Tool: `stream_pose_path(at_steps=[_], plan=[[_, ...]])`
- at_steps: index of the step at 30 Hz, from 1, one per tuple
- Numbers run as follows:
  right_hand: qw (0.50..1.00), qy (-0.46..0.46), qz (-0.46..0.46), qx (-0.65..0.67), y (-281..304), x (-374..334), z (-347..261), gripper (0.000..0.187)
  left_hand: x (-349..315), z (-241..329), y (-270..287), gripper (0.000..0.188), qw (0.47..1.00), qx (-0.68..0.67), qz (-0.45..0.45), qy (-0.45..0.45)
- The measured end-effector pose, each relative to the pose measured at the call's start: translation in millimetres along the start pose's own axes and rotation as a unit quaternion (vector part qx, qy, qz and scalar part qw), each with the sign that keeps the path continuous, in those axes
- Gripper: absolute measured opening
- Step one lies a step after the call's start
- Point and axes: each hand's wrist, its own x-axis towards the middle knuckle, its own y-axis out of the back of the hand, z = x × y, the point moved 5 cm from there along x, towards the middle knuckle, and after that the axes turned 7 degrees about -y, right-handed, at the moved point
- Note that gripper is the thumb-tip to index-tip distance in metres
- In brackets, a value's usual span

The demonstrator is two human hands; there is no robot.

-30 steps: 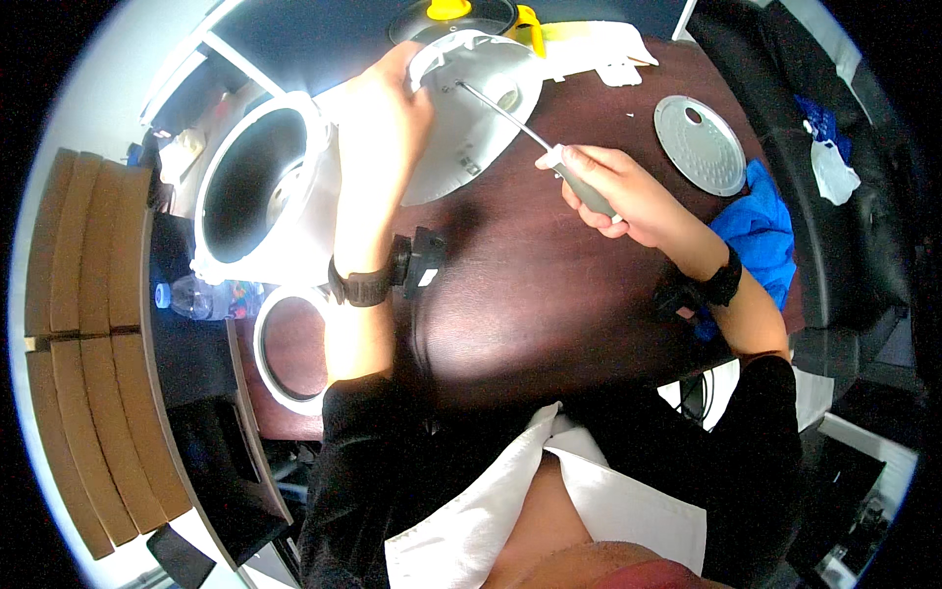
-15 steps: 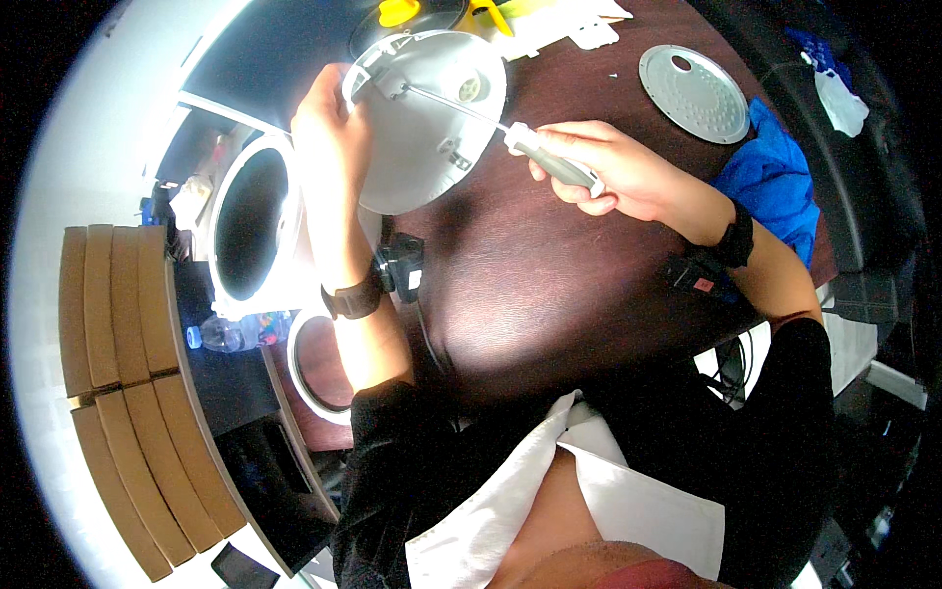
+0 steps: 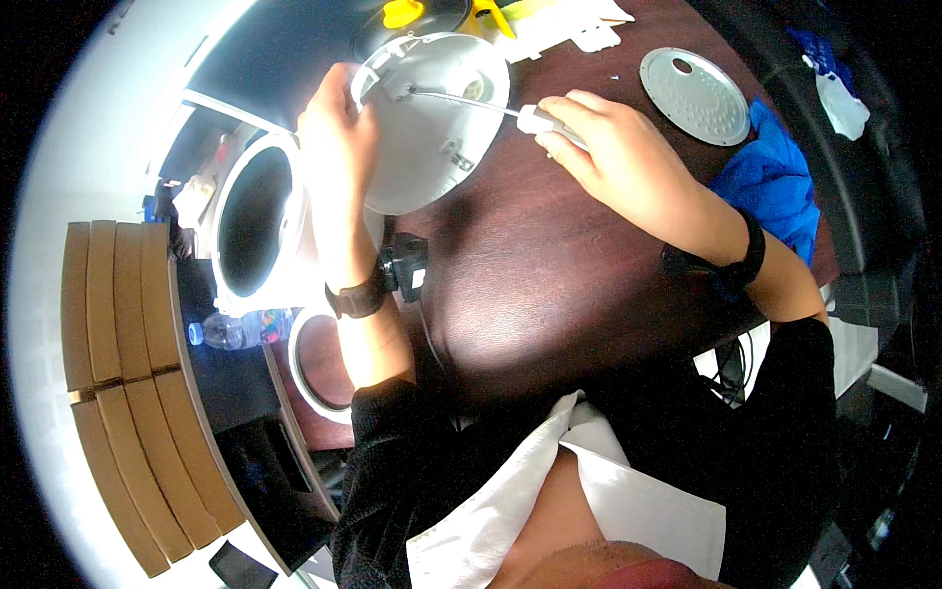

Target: The person uses a screwdriver to remove screws from a white plastic appliance part, then inserts small metal components into the part and secures them with the screwdriver.

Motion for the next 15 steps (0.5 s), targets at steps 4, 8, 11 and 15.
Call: stream_pose_path(at_steps=[4, 8, 11, 15], plan=[[0.999, 0.017, 0.023, -0.031, 7, 4, -3, 0.024, -1, 0, 0, 0.023, 0.999, -0.018, -0.008, 0.037], [0.995, 0.001, 0.004, 0.102, 0, 13, 10, 0.027, -3, -1, -2, 0.018, 1.000, 0.011, 0.023, 0.017], [0.919, -0.221, -0.159, 0.284, -9, 8, 22, 0.030, -4, -2, -2, 0.021, 0.999, 0.025, 0.035, 0.018], [0.772, -0.320, -0.238, 0.494, -26, -5, 30, 0.034, -3, -2, -3, 0.021, 0.999, -0.005, 0.035, 0.020]])
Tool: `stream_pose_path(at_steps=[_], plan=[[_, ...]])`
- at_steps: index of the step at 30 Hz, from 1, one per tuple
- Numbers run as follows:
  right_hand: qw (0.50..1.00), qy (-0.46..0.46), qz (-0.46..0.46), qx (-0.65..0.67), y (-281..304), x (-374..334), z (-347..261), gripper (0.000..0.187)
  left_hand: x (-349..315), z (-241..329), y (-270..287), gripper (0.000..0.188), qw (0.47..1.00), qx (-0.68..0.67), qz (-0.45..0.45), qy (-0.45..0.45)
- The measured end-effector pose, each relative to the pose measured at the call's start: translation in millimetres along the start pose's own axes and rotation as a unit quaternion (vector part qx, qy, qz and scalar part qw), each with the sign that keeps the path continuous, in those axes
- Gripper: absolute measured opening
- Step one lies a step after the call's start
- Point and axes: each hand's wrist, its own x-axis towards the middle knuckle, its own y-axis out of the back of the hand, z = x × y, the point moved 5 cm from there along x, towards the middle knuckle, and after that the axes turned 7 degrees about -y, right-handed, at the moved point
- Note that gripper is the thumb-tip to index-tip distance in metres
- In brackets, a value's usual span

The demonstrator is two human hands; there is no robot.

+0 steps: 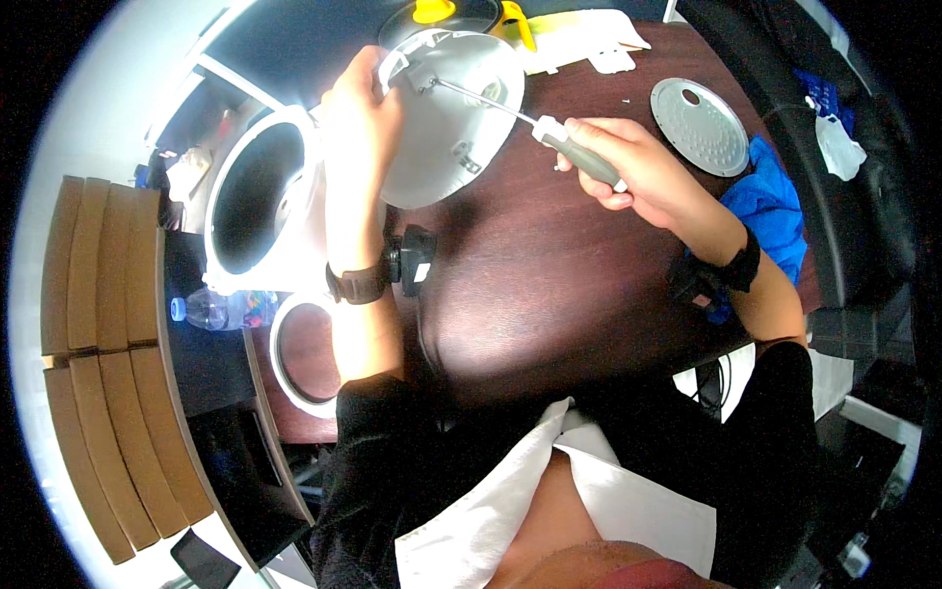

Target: The person uses a screwdriver to remove screws from a white plastic appliance part, then inserts small metal components into the part and secures them with the screwdriver.

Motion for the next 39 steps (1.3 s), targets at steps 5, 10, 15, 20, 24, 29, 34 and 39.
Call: stream_pose_path(at_steps=[5, 10, 15, 20, 24, 29, 34, 39], plan=[[0.998, -0.035, 0.014, 0.056, -7, 2, 3, 0.033, -1, 0, 2, 0.019, 1.000, 0.007, 0.005, -0.015], [0.816, 0.318, 0.193, -0.442, -5, -1, -29, 0.026, -1, 3, 5, 0.020, 1.000, 0.013, 0.001, -0.003], [0.662, 0.334, 0.272, -0.613, -22, -17, -53, 0.026, -1, -5, 3, 0.021, 0.999, 0.034, 0.011, -0.012], [0.606, 0.357, 0.295, -0.647, -23, -25, -64, 0.026, 0, 1, 3, 0.022, 0.999, 0.035, 0.005, -0.009], [0.847, 0.292, 0.179, -0.406, 8, -4, -45, 0.032, -1, 2, 2, 0.024, 0.999, 0.023, 0.031, -0.023], [0.999, -0.012, 0.051, 0.008, 0, -4, -6, 0.038, -2, -1, 2, 0.026, 0.999, 0.041, 0.032, -0.006], [0.999, -0.033, 0.011, -0.011, -7, -2, 0, 0.025, -2, 1, 3, 0.022, 0.999, 0.048, 0.018, 0.012], [1.000, -0.004, 0.015, 0.005, -13, 1, -2, 0.024, -1, 5, 3, 0.024, 0.999, 0.030, 0.003, 0.022]])
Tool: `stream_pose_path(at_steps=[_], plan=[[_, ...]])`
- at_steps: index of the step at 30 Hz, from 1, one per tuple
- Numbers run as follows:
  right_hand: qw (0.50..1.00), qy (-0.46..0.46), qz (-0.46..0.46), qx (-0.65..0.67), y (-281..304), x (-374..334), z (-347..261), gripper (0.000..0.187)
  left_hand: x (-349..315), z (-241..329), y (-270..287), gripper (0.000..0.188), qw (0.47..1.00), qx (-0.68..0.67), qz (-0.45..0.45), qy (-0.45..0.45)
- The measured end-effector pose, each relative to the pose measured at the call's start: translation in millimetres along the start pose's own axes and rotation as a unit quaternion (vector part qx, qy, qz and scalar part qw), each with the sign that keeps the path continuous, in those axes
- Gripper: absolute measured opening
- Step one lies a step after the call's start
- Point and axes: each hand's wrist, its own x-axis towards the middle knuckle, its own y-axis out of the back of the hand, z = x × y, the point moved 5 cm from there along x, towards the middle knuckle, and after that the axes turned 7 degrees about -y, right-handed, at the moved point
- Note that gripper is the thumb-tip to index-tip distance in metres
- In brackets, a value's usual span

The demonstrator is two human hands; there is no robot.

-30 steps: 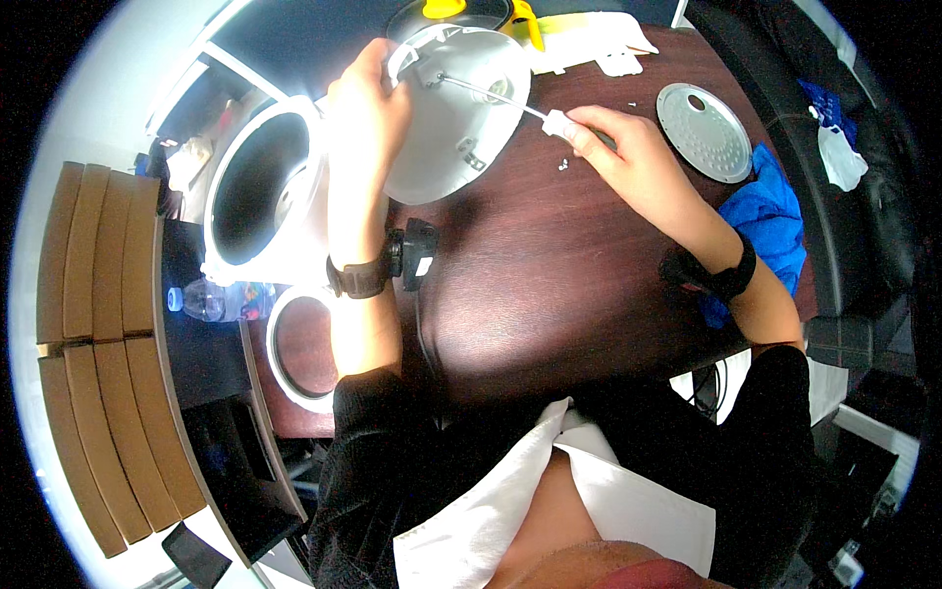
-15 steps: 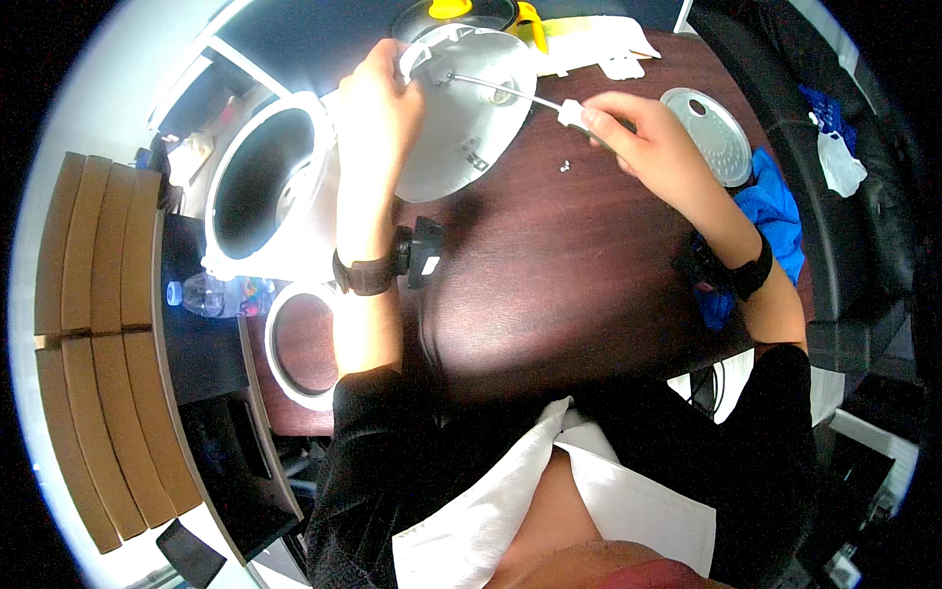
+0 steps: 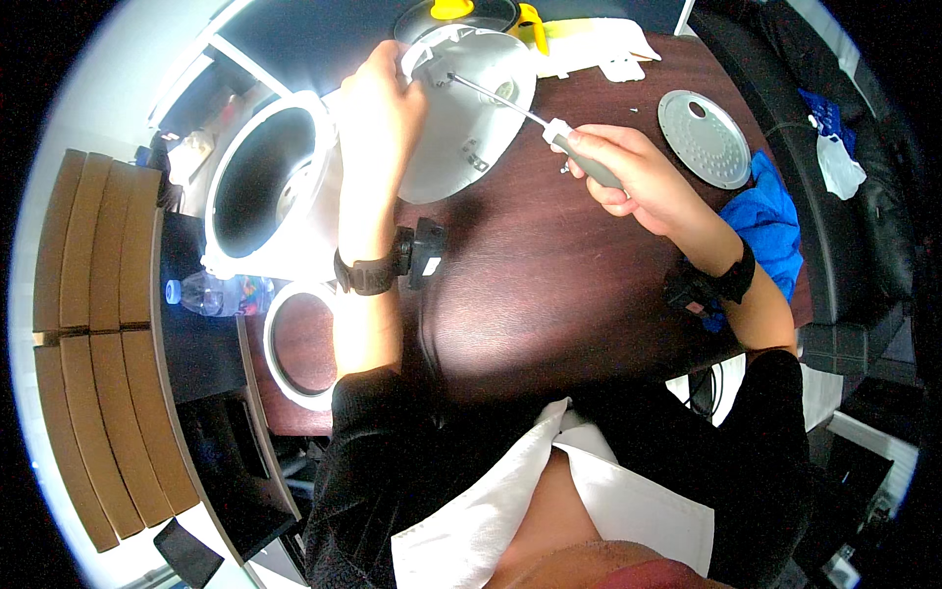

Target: The person uses a screwdriver to remove screws from a white plastic appliance part, then inserts small metal components into the part and secures them with the screwdriver.

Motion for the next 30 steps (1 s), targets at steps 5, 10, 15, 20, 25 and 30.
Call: stream_pose_path(at_steps=[5, 10, 15, 20, 25, 30], plan=[[1.000, 0.002, 0.008, 0.004, -3, -3, 0, 0.023, -2, -2, 1, 0.021, 0.999, 0.000, 0.028, -0.024], [1.000, -0.003, 0.005, 0.013, -2, -1, 3, 0.024, -2, -2, 1, 0.024, 0.999, 0.015, 0.033, -0.026], [1.000, -0.003, -0.001, 0.008, -2, -4, 2, 0.024, 1, -1, 0, 0.023, 1.000, -0.014, 0.009, -0.007], [1.000, 0.001, 0.006, 0.000, -5, -3, 1, 0.024, -1, -3, -2, 0.022, 1.000, -0.008, 0.017, -0.009], [1.000, -0.021, 0.004, 0.015, -9, -4, 7, 0.023, -8, -6, -1, 0.024, 0.999, 0.012, 0.018, -0.036], [0.999, -0.022, 0.002, -0.038, -23, -7, 6, 0.024, -27, -18, 10, 0.029, 0.998, -0.056, 0.006, -0.024]])
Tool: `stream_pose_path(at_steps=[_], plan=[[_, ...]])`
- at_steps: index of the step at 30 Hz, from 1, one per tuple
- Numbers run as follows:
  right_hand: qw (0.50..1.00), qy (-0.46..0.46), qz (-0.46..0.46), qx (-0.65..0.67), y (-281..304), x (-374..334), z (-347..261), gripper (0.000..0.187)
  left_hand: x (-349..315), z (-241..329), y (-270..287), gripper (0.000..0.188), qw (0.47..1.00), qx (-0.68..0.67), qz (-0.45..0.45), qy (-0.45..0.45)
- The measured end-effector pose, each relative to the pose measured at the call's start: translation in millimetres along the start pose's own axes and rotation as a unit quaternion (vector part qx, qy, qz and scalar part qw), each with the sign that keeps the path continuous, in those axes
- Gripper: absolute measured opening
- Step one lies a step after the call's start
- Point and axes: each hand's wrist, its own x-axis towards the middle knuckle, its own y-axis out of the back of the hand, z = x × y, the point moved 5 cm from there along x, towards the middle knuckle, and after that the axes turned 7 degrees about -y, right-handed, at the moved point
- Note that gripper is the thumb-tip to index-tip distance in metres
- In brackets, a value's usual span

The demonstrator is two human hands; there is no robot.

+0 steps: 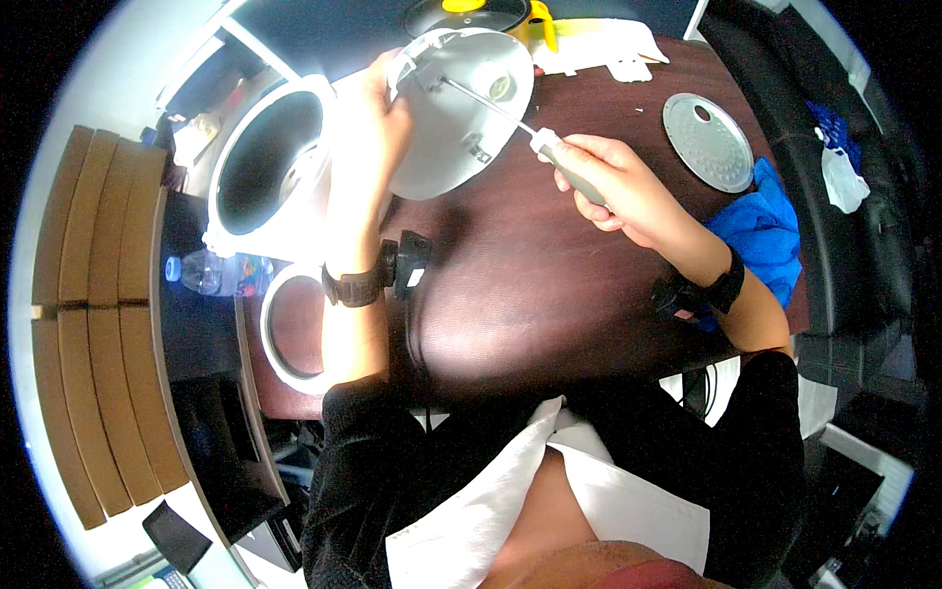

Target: The person uses a screwdriver to remove screws from a white plastic appliance part, then inserts small metal components into the part and secures them with the screwdriver.

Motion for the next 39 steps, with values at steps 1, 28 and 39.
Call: stream_pose_path(at_steps=[1, 28, 39], plan=[[1.000, 0.003, 0.004, -0.013, -2, 0, 0, 0.024, -3, -2, 0, 0.030, 1.000, 0.004, 0.006, 0.003], [0.752, 0.331, 0.236, -0.519, -5, -9, -27, 0.021, -28, -13, -15, 0.021, 0.992, -0.092, 0.090, -0.007], [0.952, 0.159, 0.085, -0.247, 28, 7, -13, 0.027, -27, 0, -17, 0.052, 0.990, -0.100, 0.099, -0.019]])
